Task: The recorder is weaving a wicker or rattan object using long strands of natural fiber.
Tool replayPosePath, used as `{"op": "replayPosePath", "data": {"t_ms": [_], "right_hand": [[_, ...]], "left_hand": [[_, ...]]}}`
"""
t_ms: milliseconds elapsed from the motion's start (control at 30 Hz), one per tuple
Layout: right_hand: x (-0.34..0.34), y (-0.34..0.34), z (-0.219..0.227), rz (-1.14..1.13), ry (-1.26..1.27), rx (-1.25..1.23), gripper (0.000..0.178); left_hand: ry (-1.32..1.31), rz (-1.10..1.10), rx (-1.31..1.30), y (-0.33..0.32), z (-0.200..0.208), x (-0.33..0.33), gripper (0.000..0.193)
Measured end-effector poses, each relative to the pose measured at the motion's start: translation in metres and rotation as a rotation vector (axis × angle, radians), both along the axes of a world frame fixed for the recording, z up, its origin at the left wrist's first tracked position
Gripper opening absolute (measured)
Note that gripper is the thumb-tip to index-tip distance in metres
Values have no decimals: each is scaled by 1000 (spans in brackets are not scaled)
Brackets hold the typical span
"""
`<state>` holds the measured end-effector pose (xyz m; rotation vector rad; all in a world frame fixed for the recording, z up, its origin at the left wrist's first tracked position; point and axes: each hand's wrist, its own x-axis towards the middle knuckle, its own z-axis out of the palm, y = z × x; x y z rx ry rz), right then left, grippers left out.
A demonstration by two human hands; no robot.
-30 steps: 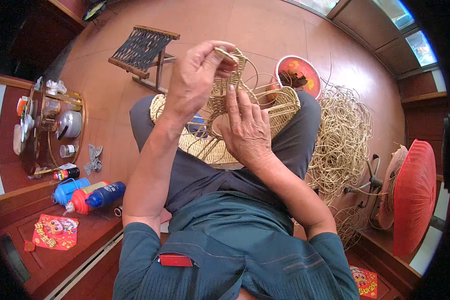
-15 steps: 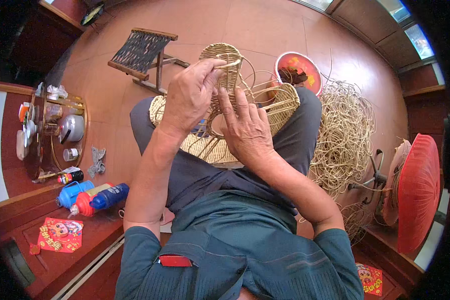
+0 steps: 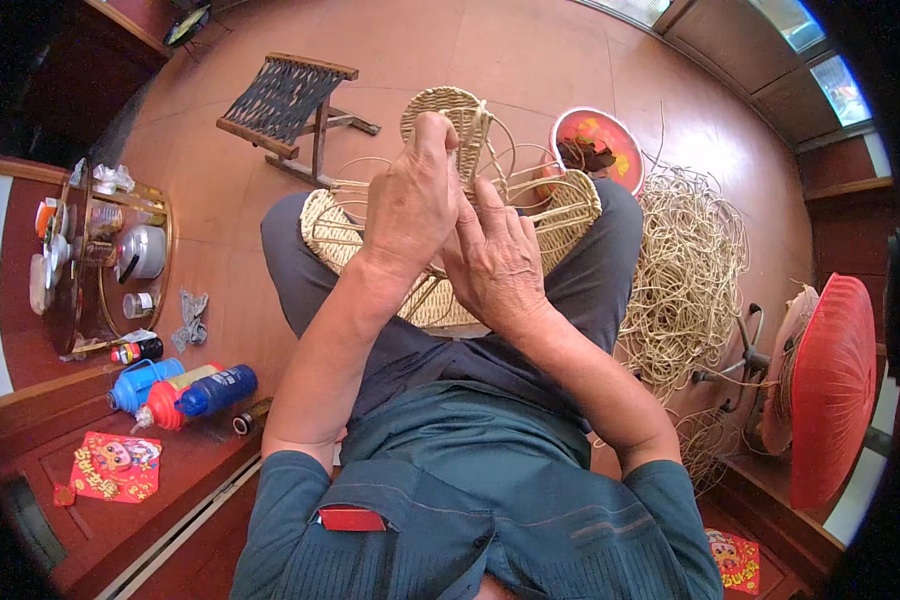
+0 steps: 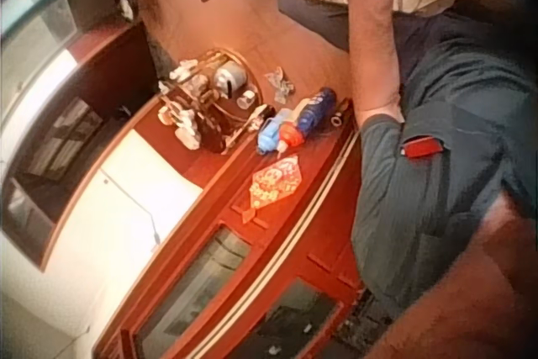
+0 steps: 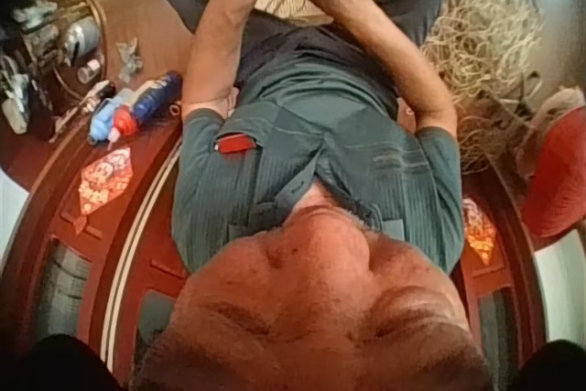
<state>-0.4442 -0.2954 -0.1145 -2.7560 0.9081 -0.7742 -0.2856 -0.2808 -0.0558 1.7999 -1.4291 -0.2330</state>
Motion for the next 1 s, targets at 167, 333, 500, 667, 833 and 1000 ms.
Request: {"op": "replayPosePath", "data": {"t_ms": [167,333,500,667,833,1000], "right_hand": [[-1,-2,4,23,-60,39,75],[4,-4,4,41,-166,97,64],[6,-11,8,58,-315,164,54],[14,-17,10,43,-376,67,44],[34,-19,19,47,-317,-43,25],[43,-23,23,-20,-301,-7,12]], "left_hand": [[-170,-19,-102,13,-11,8,19],[778,-87,-96,40,-19,28,19],[1217,42,-37,73,-12,57,19],[1332,76,-108,89,-22,88,21],[1483,148,-188,104,-27,112,9],[1505,360,-390,144,-47,190,28]]}}
